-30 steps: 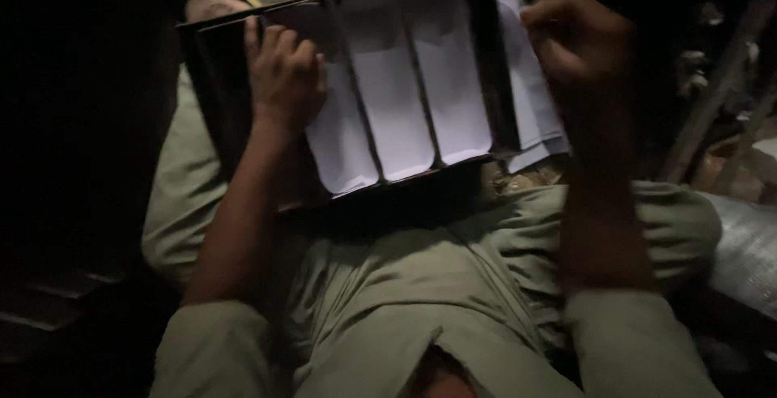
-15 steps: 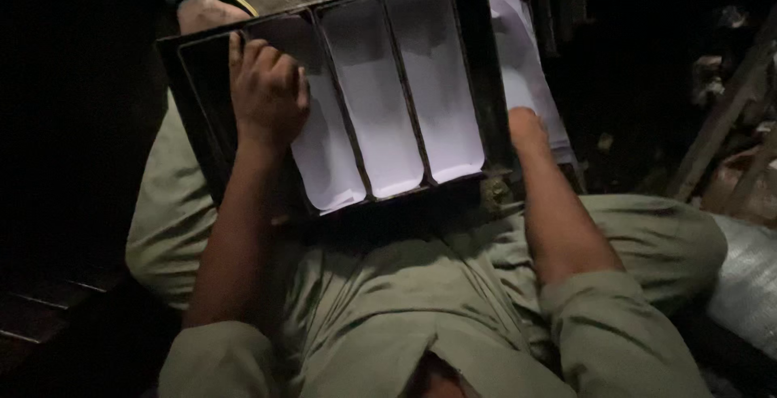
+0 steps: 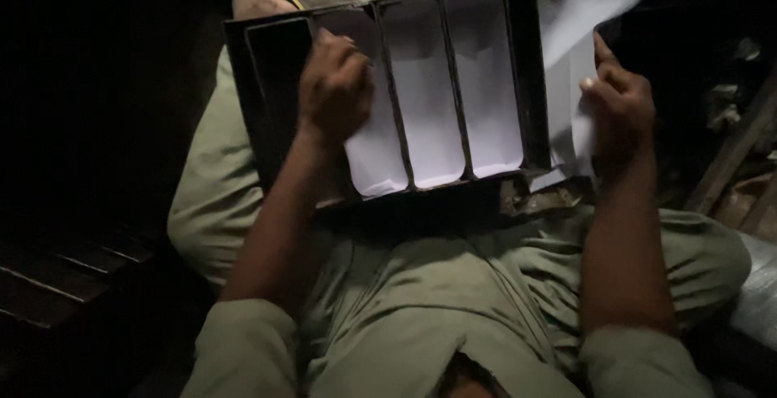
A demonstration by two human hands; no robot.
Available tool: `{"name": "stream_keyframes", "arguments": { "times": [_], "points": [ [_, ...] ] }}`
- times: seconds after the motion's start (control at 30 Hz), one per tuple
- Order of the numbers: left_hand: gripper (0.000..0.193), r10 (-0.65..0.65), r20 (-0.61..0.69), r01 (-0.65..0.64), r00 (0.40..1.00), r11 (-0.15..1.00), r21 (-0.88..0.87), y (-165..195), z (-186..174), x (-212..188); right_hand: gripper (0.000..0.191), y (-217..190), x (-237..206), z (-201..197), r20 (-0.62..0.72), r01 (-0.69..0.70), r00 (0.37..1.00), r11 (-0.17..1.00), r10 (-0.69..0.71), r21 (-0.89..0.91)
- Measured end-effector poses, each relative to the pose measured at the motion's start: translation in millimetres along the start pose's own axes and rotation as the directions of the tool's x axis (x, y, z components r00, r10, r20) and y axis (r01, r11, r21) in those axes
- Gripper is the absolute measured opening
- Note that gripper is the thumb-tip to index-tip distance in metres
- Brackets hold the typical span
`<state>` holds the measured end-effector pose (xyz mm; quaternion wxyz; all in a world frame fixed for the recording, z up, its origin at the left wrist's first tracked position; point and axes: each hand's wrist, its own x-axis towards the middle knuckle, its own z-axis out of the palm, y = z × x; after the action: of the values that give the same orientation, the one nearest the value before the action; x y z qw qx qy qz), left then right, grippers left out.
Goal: The person folds white sheets of paper in half and places them into the compartments of a divided metal tray. The person repeats this process for multiple sheets, filling the tray's sections.
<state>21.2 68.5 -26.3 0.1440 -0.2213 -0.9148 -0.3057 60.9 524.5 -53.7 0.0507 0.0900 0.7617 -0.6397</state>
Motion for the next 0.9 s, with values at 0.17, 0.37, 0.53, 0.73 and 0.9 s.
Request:
{"name": "stream_keyframes", "arguments": {
  "times": [0.17, 0.37, 0.53, 0.73, 0.9],
  "points": [
    [0.033, -0.102, 0.111, 0.148, 0.989, 0.802, -0.579, 37.4, -7.9, -5.0, 0.017, -64.0, -46.5, 117.5, 0.297, 0.418, 0.871, 0.908, -0.391, -0.034],
    [0.021, -0.294, 0.06, 0.257, 0.954, 0.698, -0.668, 15.5, -24.8, -15.4, 0.019, -95.5, -102.0, 247.5, 0.738, 0.849, 0.486, 0.452, -0.468, -0.272],
    [0.01, -0.4, 0.252, 0.415, 0.881, 0.402, -0.816, -26.3, -41.2, -38.2, 0.045, -115.3, -59.8, 249.1, 0.156, 0.588, 0.792, 0.669, -0.59, -0.455],
    [0.006, -0.293, 0.149, 0.309, 0.944, 0.637, -0.706, -39.4, -35.9, -32.8, 0.034, -96.5, -21.6, 256.9, 0.388, -0.087, 0.92, 0.945, -0.046, 0.316],
    [0.008, -0.176, -0.077, 0.118, 0.981, 0.868, -0.482, -33.7, -45.4, -25.7, 0.038, -81.1, -25.7, 272.9, 0.326, 0.261, 0.914, 0.965, -0.243, -0.013]
  ]
}}
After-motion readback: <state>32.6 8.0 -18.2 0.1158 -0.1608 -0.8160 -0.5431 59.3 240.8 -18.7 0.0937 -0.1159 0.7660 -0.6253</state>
